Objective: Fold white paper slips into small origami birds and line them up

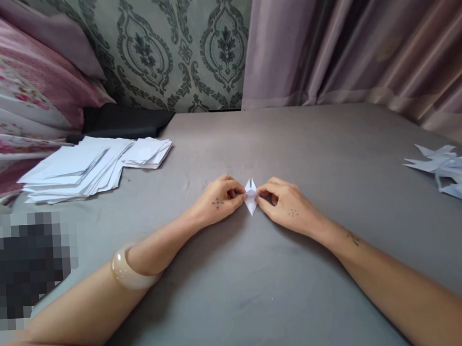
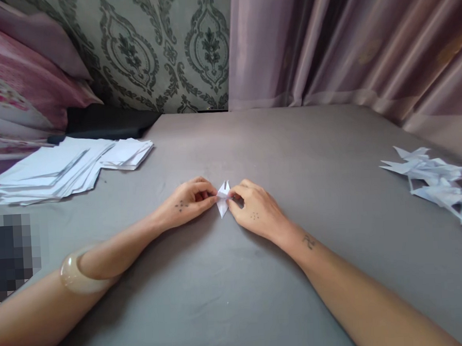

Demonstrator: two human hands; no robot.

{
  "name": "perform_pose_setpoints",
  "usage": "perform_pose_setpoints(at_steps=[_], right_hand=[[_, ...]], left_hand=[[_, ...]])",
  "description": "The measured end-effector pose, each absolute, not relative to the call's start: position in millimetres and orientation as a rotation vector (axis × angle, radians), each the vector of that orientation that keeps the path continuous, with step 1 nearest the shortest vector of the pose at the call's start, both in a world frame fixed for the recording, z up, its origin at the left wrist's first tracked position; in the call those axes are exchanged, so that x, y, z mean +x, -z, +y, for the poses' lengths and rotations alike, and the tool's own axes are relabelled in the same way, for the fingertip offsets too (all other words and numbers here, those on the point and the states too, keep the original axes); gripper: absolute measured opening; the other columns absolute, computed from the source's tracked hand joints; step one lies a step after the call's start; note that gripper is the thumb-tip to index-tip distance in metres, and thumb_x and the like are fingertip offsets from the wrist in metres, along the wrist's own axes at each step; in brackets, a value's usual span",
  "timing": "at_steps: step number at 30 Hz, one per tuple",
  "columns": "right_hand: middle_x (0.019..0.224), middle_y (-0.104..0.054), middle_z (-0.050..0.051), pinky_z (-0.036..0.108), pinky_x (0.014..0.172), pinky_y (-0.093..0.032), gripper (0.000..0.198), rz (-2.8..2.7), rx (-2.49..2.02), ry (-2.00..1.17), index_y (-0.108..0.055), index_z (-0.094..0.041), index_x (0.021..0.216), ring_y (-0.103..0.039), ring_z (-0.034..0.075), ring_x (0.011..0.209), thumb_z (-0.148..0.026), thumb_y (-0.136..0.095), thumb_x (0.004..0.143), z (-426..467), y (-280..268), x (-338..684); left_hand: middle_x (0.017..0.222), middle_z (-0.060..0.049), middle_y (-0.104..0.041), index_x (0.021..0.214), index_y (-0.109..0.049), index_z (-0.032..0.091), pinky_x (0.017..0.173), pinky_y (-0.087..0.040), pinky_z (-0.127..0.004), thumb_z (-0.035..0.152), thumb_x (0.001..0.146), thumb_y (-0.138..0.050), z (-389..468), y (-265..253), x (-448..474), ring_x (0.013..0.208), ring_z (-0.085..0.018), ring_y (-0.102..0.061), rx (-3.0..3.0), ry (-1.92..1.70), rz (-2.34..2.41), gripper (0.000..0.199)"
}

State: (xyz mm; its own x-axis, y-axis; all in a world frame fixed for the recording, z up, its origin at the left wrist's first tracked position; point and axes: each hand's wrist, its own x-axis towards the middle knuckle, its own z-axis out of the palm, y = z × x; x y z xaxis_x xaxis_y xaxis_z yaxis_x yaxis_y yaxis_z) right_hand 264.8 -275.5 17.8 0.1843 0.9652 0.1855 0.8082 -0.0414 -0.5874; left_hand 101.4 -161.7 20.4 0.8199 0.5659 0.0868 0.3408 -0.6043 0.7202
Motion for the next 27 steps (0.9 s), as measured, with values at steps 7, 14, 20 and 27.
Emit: perform_pose_setpoints(at_steps=[7, 14, 20, 27], right_hand=[[0.080, -0.065, 0.001, 0.028, 0.065, -0.042, 0.021, -1.509, -1.989, -0.482, -0.069, -0.021, 0.076, -0.055, 0.013, 0.067, -0.031, -0.052, 0.084, -270.4, -23.4, 265.3], [0.076, -0.067, 0.000, 0.028, 0.063, -0.041, 0.021, -1.428, -2.040, -0.515, -0.069, -0.022, 0.073, -0.056, 0.014, 0.065, -0.035, -0.055, 0.080, -265.8, -23.6, 265.2], [0.074, -0.067, 0.001, 0.027, 0.061, -0.040, 0.018, -1.436, -2.054, -0.481, -0.067, -0.021, 0.072, -0.056, 0.014, 0.064, -0.033, -0.056, 0.079, -263.4, -22.4, 264.7], [0.075, -0.068, 0.001, 0.028, 0.061, -0.041, 0.016, -1.442, -2.080, -0.463, -0.066, -0.021, 0.072, -0.058, 0.015, 0.067, -0.033, -0.057, 0.078, -263.2, -22.6, 263.0]], left_hand=[[0.086, -0.004, -0.059, 0.081, -0.070, 0.015, 0.063, -0.042, -0.023, 0.026, 0.083, -0.056, -159.7, -20.0, 105.6, 0.069, -0.011, -0.053, 2.231, -0.388, 0.736, 0.018], [0.084, -0.004, -0.059, 0.075, -0.069, 0.015, 0.062, -0.040, -0.024, 0.028, 0.083, -0.055, -158.9, -24.1, 108.7, 0.068, -0.012, -0.053, 2.234, -0.372, 0.786, 0.021], [0.081, -0.004, -0.060, 0.073, -0.067, 0.015, 0.059, -0.040, -0.023, 0.029, 0.080, -0.059, -159.2, -22.1, 109.7, 0.067, -0.012, -0.052, 2.233, -0.393, 0.822, 0.018], [0.081, -0.003, -0.059, 0.071, -0.065, 0.015, 0.059, -0.040, -0.024, 0.030, 0.078, -0.061, -159.0, -21.6, 110.8, 0.066, -0.012, -0.052, 2.215, -0.400, 0.856, 0.017]])
